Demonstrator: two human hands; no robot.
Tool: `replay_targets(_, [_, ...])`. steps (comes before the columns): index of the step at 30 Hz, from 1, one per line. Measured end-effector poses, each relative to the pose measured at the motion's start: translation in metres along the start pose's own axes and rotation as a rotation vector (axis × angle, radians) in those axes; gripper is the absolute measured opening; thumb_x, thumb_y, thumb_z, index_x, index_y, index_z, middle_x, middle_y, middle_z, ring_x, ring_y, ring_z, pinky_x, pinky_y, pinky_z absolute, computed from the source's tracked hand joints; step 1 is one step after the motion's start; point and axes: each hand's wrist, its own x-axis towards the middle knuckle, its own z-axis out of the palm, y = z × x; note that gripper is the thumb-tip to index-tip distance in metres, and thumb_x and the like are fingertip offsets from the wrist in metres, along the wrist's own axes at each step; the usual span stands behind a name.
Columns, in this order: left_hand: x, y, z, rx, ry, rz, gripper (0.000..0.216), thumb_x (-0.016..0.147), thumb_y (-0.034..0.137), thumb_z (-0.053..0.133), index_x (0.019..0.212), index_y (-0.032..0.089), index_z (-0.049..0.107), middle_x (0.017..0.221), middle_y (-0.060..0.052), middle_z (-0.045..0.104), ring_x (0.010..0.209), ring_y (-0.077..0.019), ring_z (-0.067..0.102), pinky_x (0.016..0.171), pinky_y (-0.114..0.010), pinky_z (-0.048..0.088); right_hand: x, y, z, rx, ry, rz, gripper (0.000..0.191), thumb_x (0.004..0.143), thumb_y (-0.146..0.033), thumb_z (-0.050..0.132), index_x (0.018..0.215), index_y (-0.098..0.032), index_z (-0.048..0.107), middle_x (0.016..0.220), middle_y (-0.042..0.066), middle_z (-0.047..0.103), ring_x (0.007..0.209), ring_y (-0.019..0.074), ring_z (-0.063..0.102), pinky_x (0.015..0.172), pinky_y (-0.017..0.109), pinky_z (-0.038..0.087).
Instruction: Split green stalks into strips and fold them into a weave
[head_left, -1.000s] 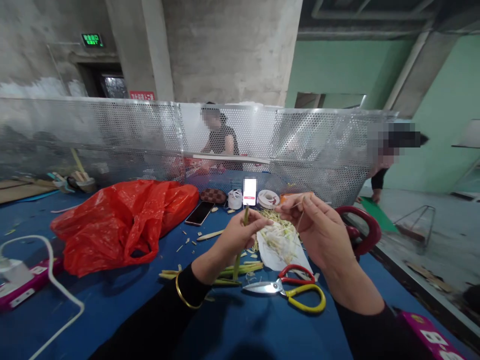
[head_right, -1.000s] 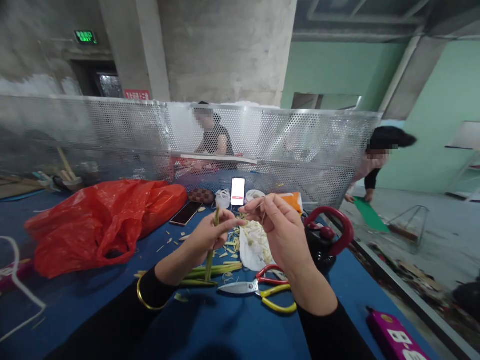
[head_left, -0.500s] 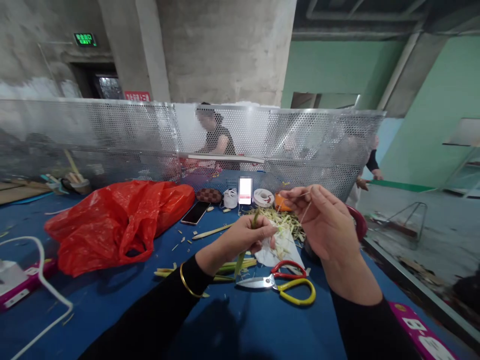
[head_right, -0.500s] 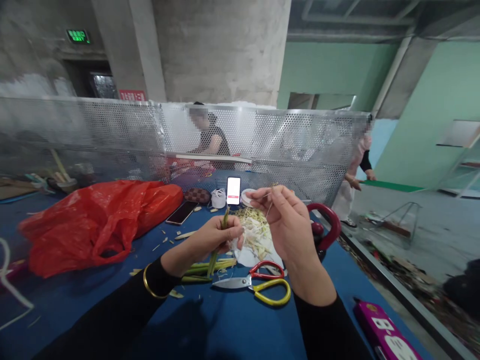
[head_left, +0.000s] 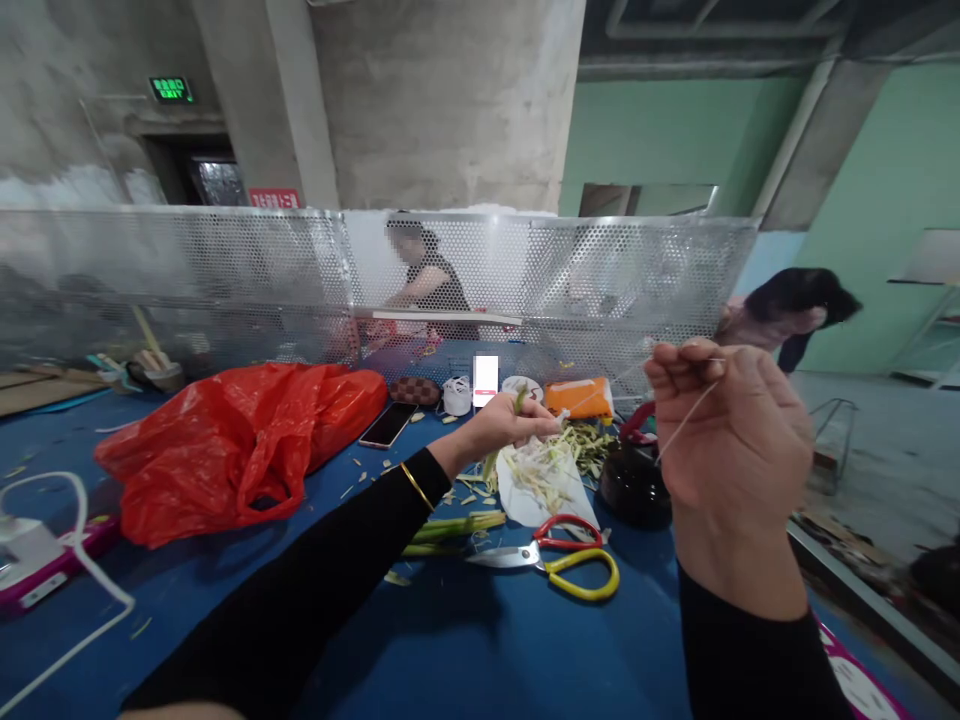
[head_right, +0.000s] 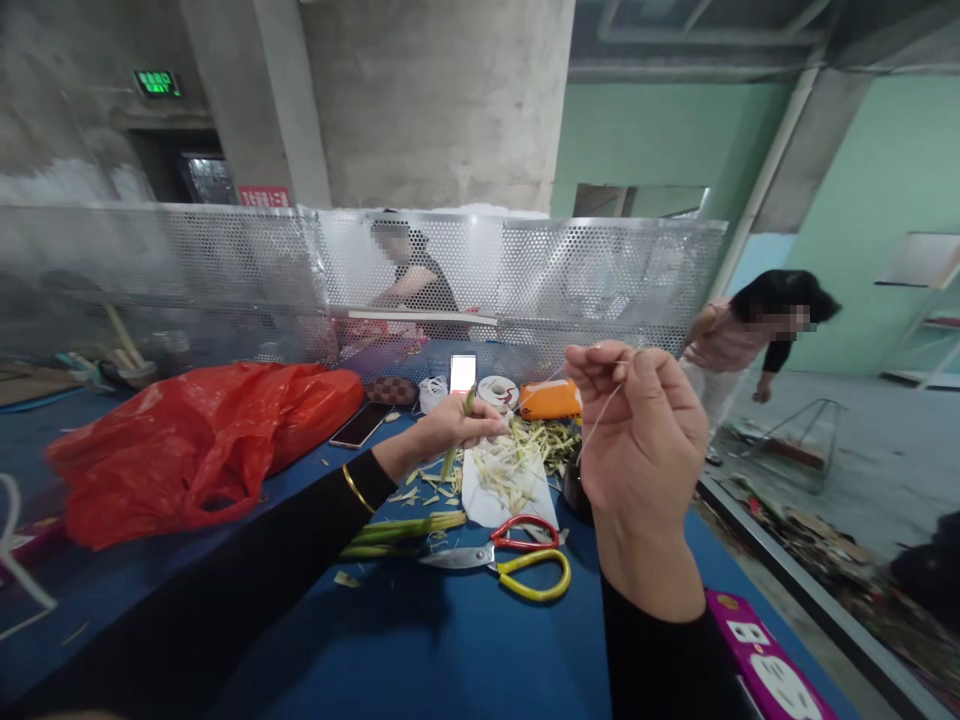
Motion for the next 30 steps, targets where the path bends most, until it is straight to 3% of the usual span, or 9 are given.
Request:
replay_targets(3, [0.008,-0.013,-0.001,0.31,-0.003,-0.054,0.035,0.074,0.049,0.064,0.084,0.017,0.073,0.06,0.001,0.061,0.048,-0.0092,0.046,0.049,-0.022,0.034,0.004,-0.003,-0.004,-0.008,0.026,-0.036,0.021,0.086,-0.023,0.06,0.066,-0.025,0.062,0.082,-0.002,0.066,0.087,0.0174,0.065,0.092,0.038,0.049])
replay_targets(6, [0.014,-0.028,0.002,0.459,0.002,-0.095,0.036,0.058,0.041,0.079,0.085,0.018,0.073,0.071,-0.002,0.067,0.065,-0.0154,0.058,0.06,-0.024,0.04,0.005,0.002,-0.005,-0.06,0.004,-0.037,0.018,0.085,-0.022,0.061,0.067,-0.024,0.062,0.08,-0.001,0.067,0.084,0.0176,0.066,0.09,0.038,0.049])
replay_targets(12, [0.019,-0.057,0.028,0.771,0.087,-0.248,0.034,0.053,0.04,0.081,0.075,0.016,0.07,0.086,-0.015,0.07,0.089,-0.033,0.062,0.072,-0.034,0.043,-0.001,0.038,-0.001,-0.179,-0.117,0.213,0.017,0.084,-0.025,0.063,0.068,-0.02,0.062,0.076,0.0,0.067,0.077,0.0161,0.066,0.078,0.034,0.051])
replay_targets(16, [0.018,-0.062,0.042,0.841,0.144,-0.273,0.01,0.067,0.023,0.07,0.07,0.013,0.068,0.082,-0.02,0.069,0.084,-0.0327,0.064,0.069,-0.036,0.043,-0.004,0.05,-0.002,-0.18,-0.128,0.275,0.019,0.083,-0.027,0.063,0.066,-0.019,0.061,0.076,0.0,0.066,0.077,0.0163,0.066,0.079,0.034,0.051])
replay_targets(18, [0.018,-0.053,0.041,0.844,0.195,-0.231,0.01,0.074,0.021,0.061,0.071,0.014,0.068,0.082,-0.018,0.069,0.083,-0.0303,0.064,0.069,-0.035,0.042,-0.003,0.048,-0.002,-0.19,-0.107,0.242,0.017,0.083,-0.026,0.063,0.067,-0.02,0.062,0.076,0.001,0.066,0.078,0.0164,0.066,0.079,0.034,0.051])
replay_targets(21, [0.018,-0.027,0.024,0.823,0.307,-0.117,0.021,0.084,0.03,0.051,0.082,0.018,0.068,0.087,-0.013,0.07,0.084,-0.0252,0.063,0.07,-0.031,0.041,-0.001,0.041,-0.002,-0.206,-0.012,0.09,0.015,0.084,-0.025,0.061,0.07,-0.02,0.062,0.075,0.0,0.065,0.077,0.0166,0.066,0.081,0.036,0.051])
replay_targets(25, [0.009,0.016,-0.023,0.791,0.471,0.017,0.028,0.088,0.038,0.046,0.089,0.018,0.066,0.088,-0.007,0.069,0.083,-0.02,0.061,0.072,-0.028,0.04,-0.002,0.036,0.003,-0.233,0.092,-0.121,0.015,0.085,-0.02,0.058,0.07,-0.021,0.058,0.077,-0.001,0.065,0.08,0.017,0.067,0.087,0.038,0.049])
replay_targets(27, [-0.002,0.033,-0.051,0.737,0.601,0.132,0.025,0.084,0.037,0.053,0.081,0.016,0.067,0.079,-0.005,0.069,0.074,-0.0176,0.06,0.066,-0.026,0.039,-0.005,0.037,0.006,-0.233,0.084,-0.125,0.015,0.086,-0.019,0.057,0.071,-0.021,0.059,0.077,-0.001,0.065,0.08,0.0172,0.067,0.086,0.039,0.049])
replay_targets(30, [-0.031,0.052,-0.09,0.822,0.773,0.145,0.022,0.08,0.035,0.058,0.08,0.015,0.068,0.074,-0.004,0.068,0.067,-0.0157,0.057,0.064,-0.026,0.038,-0.011,0.043,0.01,-0.225,0.046,-0.046,0.015,0.086,-0.02,0.058,0.07,-0.02,0.06,0.077,0.0,0.065,0.079,0.0175,0.066,0.083,0.037,0.05])
